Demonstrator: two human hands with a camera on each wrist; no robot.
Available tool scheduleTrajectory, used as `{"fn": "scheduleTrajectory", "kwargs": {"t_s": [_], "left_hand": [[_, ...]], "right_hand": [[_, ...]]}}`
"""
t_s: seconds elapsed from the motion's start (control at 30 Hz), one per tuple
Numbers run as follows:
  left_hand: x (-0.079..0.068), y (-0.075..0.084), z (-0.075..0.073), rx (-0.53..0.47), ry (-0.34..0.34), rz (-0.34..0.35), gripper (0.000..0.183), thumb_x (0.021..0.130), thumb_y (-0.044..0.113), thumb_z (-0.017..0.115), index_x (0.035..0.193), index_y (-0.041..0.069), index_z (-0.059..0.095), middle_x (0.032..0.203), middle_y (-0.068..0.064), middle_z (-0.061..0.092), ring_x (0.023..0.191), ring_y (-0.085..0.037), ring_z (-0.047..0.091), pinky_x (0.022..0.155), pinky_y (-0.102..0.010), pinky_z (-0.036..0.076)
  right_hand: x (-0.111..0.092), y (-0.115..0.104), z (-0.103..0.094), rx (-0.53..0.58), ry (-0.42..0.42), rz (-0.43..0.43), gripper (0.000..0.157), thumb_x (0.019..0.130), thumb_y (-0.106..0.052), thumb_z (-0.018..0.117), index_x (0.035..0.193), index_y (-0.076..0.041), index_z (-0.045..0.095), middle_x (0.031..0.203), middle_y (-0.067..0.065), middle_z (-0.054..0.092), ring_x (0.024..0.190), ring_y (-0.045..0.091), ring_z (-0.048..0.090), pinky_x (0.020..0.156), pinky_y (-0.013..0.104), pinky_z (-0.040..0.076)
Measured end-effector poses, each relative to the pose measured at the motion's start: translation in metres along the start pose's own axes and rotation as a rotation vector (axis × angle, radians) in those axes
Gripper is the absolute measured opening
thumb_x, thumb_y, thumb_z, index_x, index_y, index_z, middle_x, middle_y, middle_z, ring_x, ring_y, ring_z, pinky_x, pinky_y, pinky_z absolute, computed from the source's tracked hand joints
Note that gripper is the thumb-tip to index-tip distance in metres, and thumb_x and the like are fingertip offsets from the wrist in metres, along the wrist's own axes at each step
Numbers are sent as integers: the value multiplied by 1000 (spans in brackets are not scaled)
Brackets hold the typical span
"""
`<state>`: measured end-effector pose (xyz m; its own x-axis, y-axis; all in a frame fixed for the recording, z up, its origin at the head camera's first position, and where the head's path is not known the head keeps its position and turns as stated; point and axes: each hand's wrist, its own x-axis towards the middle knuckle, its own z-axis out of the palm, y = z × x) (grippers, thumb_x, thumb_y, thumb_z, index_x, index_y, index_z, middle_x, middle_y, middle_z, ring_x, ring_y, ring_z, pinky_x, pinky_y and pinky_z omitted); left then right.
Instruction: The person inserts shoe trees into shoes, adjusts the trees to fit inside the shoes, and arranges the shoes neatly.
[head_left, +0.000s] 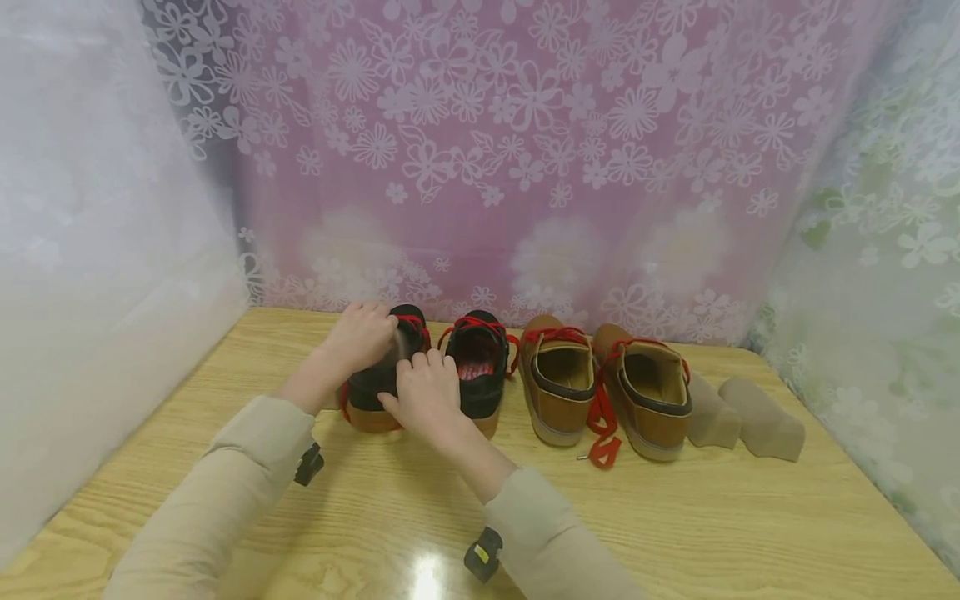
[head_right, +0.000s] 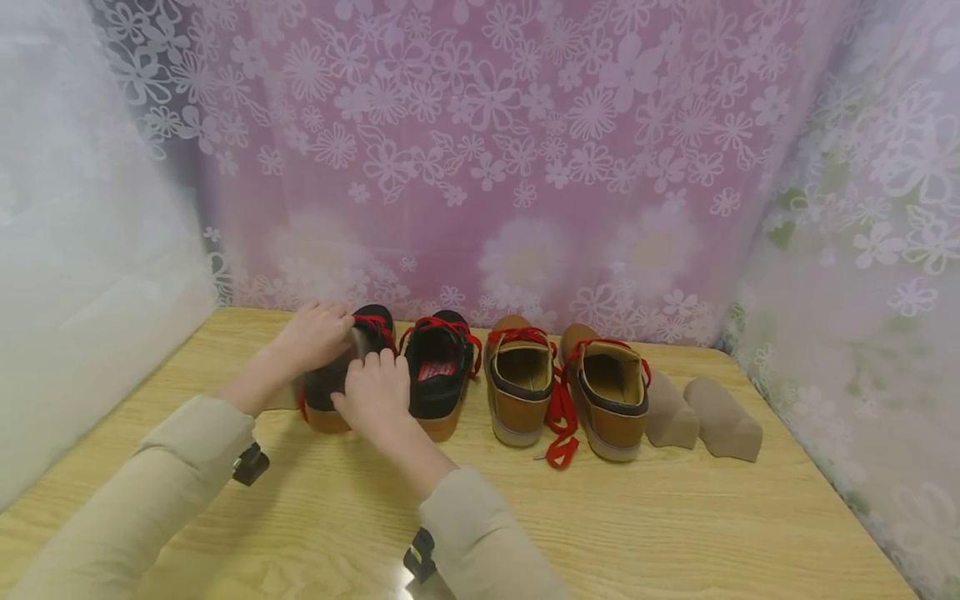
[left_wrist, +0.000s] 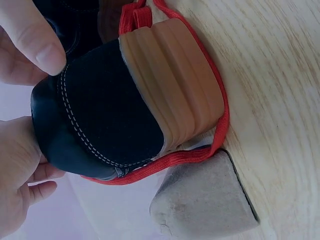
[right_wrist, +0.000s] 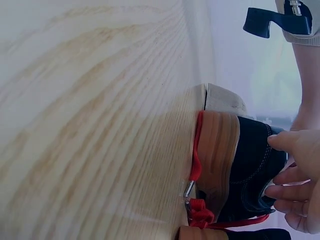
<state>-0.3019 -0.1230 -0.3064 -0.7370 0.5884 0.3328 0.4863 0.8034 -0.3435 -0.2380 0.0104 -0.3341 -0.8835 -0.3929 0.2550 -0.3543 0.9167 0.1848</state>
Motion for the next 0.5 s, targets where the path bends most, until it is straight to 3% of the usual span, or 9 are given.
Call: {"fn": "scheduleTrajectory", "kwargs": {"t_s": [0.27, 0.5], "left_hand": [[-3, -3, -2, -53, 10, -28, 23, 85, 23, 66, 70, 6, 61, 69, -8, 58, 68, -26, 58, 68, -41, 47], [-7, -8, -8, -90, 23, -72, 43, 89, 28, 59, 53, 13, 42, 49, 0, 39, 45, -17, 41, 47, -32, 37]], "right_hand": [[-7, 4, -8, 22, -1, -44, 47, 87, -56, 53, 106, -14, 62, 101, 1, 58, 97, 21, 49, 83, 33, 39], [-14, 14, -19, 50, 9, -53, 46, 87, -54, 53, 107, -13, 61, 102, 2, 58, 97, 22, 50, 83, 36, 40]]}}
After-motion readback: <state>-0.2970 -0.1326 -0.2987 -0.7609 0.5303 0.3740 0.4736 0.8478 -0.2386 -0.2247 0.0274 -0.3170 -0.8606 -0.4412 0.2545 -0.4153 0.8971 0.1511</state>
